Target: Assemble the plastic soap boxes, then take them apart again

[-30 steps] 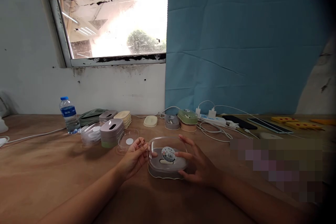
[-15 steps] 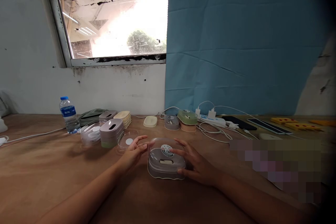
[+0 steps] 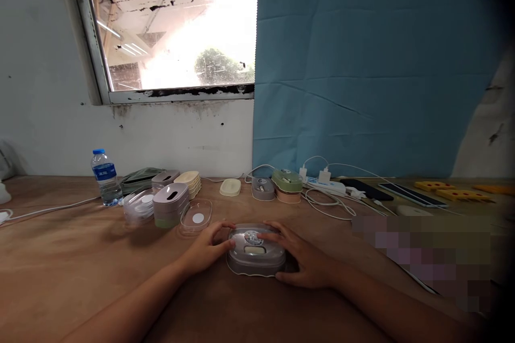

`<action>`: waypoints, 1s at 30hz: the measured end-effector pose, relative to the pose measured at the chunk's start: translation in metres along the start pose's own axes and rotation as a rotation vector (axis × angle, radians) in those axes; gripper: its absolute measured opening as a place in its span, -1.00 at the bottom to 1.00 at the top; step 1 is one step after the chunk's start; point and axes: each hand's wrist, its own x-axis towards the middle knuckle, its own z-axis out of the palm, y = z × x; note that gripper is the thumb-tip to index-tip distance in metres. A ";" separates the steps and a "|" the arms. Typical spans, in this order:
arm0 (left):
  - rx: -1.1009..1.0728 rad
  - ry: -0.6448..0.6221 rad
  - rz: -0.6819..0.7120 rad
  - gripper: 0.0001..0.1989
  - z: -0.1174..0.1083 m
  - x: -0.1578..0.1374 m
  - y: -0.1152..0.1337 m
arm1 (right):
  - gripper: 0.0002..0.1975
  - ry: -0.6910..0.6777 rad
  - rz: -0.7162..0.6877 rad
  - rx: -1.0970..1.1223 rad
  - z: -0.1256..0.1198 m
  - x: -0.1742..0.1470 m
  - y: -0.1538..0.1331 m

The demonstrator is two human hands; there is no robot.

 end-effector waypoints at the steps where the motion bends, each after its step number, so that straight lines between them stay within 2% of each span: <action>1: 0.063 0.006 0.031 -0.70 -0.001 -0.001 0.002 | -0.24 -0.010 0.006 0.002 -0.001 0.000 0.000; 7: 0.193 -0.025 0.126 -0.67 -0.003 -0.004 0.006 | -0.23 -0.009 0.032 -0.017 -0.001 0.000 0.004; 12: 0.189 -0.077 0.166 -0.60 -0.007 -0.006 0.006 | -0.23 -0.003 0.014 -0.023 0.000 0.000 0.009; 22: 0.084 -0.114 0.124 -0.55 -0.007 -0.007 0.003 | -0.28 -0.012 -0.054 -0.075 -0.004 0.000 0.012; 30: 0.183 -0.144 0.117 -0.55 -0.010 -0.006 0.005 | -0.28 -0.014 -0.057 -0.065 -0.001 0.000 0.015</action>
